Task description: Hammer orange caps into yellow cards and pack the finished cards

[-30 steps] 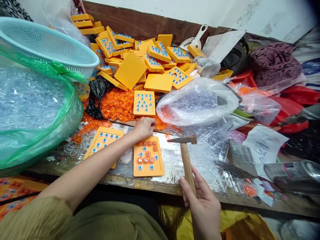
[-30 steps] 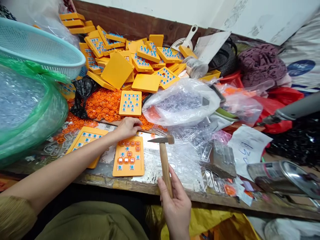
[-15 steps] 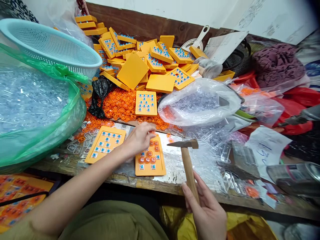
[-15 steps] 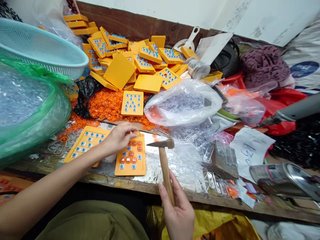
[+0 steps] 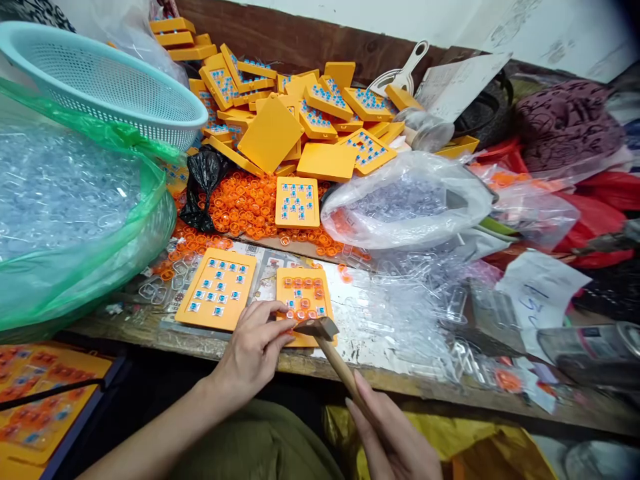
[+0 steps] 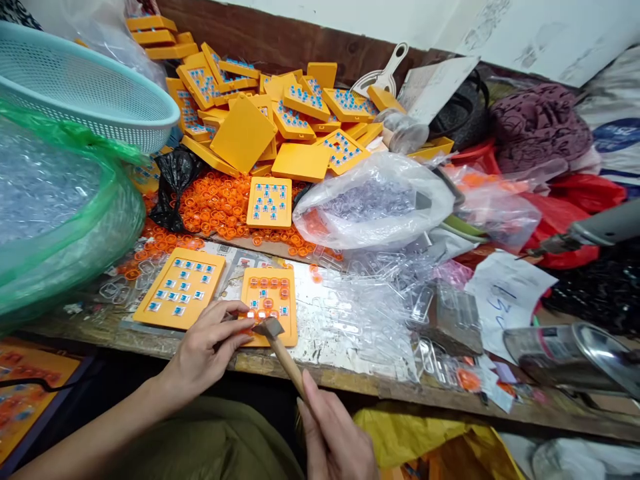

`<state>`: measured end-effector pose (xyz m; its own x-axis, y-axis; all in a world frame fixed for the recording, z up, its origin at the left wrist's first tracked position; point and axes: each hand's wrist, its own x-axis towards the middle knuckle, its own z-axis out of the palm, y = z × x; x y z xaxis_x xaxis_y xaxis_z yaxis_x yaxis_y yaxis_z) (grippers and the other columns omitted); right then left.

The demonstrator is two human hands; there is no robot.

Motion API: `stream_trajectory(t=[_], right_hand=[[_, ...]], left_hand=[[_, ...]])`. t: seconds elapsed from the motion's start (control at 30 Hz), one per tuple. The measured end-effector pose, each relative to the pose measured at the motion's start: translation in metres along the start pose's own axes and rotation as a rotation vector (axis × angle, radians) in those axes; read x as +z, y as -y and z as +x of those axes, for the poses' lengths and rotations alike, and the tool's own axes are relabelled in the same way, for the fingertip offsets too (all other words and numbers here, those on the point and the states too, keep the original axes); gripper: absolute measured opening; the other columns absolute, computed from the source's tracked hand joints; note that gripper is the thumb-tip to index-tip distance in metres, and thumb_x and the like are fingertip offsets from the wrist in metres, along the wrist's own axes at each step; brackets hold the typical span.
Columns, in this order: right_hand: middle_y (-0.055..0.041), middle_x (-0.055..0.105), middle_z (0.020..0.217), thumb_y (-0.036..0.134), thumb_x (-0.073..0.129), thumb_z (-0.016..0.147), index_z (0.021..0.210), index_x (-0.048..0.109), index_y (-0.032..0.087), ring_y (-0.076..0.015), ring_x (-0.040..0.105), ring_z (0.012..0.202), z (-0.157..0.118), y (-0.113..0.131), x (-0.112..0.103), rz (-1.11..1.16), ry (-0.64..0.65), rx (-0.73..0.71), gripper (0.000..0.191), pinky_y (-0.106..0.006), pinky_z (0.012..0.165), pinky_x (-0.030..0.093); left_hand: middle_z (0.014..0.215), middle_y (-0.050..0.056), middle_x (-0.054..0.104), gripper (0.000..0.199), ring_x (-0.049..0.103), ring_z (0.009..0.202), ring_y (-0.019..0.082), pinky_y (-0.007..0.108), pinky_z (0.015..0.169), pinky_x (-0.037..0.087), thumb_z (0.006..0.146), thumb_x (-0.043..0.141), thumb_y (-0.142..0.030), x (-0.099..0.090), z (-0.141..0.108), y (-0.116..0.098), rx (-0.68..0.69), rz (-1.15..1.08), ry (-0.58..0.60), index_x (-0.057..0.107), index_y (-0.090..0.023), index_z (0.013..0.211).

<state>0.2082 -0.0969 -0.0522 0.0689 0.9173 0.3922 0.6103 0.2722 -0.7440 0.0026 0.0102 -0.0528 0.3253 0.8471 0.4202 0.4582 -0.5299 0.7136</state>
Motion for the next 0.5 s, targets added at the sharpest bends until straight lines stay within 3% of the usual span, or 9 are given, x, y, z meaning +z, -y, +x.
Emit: stream_trajectory(t=[0.13,0.27,0.4,0.5], right_hand=[[-0.0025,0.072,0.105,0.006,0.058,0.081,0.128,0.058,0.03,-0.0171,0.072,0.086,0.0009,0.0041,-0.0029,-0.042,0.028,-0.01,0.052,-0.019,0.07,0.058],[-0.0029,0.073,0.103,0.006,0.061,0.08,0.127,0.058,0.032,-0.0171,0.072,0.083,0.0026,0.0102,-0.0081,-0.129,-0.049,0.004,0.053,-0.02,0.069,0.058],[-0.0034,0.073,0.099,0.003,0.055,0.082,0.135,0.05,0.029,-0.014,0.072,0.081,0.0038,0.0067,-0.0077,-0.115,0.143,-0.096,0.059,-0.015,0.066,0.056],[-0.0033,0.073,0.103,0.004,0.054,0.083,0.134,0.051,0.029,-0.0146,0.072,0.086,0.0031,0.0017,-0.0043,-0.071,0.136,-0.067,0.057,-0.015,0.07,0.056]], left_hand=[[0.096,0.011,0.066,0.011,0.064,0.089,0.018,0.029,0.078,0.055,0.08,0.062,-0.011,0.0013,-0.0003,0.0002,-0.076,-0.089,-0.069,0.07,-0.014,0.086],[0.096,0.012,0.067,0.01,0.065,0.088,0.019,0.03,0.078,0.057,0.078,0.064,-0.013,0.0012,-0.0005,-0.0009,-0.131,-0.086,-0.084,0.073,-0.014,0.083],[0.095,0.012,0.068,0.01,0.067,0.086,0.02,0.031,0.077,0.058,0.074,0.067,-0.013,0.0013,0.0007,-0.002,-0.199,-0.108,-0.092,0.075,-0.015,0.079],[0.096,0.012,0.069,0.008,0.068,0.085,0.021,0.032,0.077,0.059,0.071,0.07,-0.014,0.0023,0.0016,-0.0027,-0.266,-0.12,-0.101,0.076,-0.015,0.076]])
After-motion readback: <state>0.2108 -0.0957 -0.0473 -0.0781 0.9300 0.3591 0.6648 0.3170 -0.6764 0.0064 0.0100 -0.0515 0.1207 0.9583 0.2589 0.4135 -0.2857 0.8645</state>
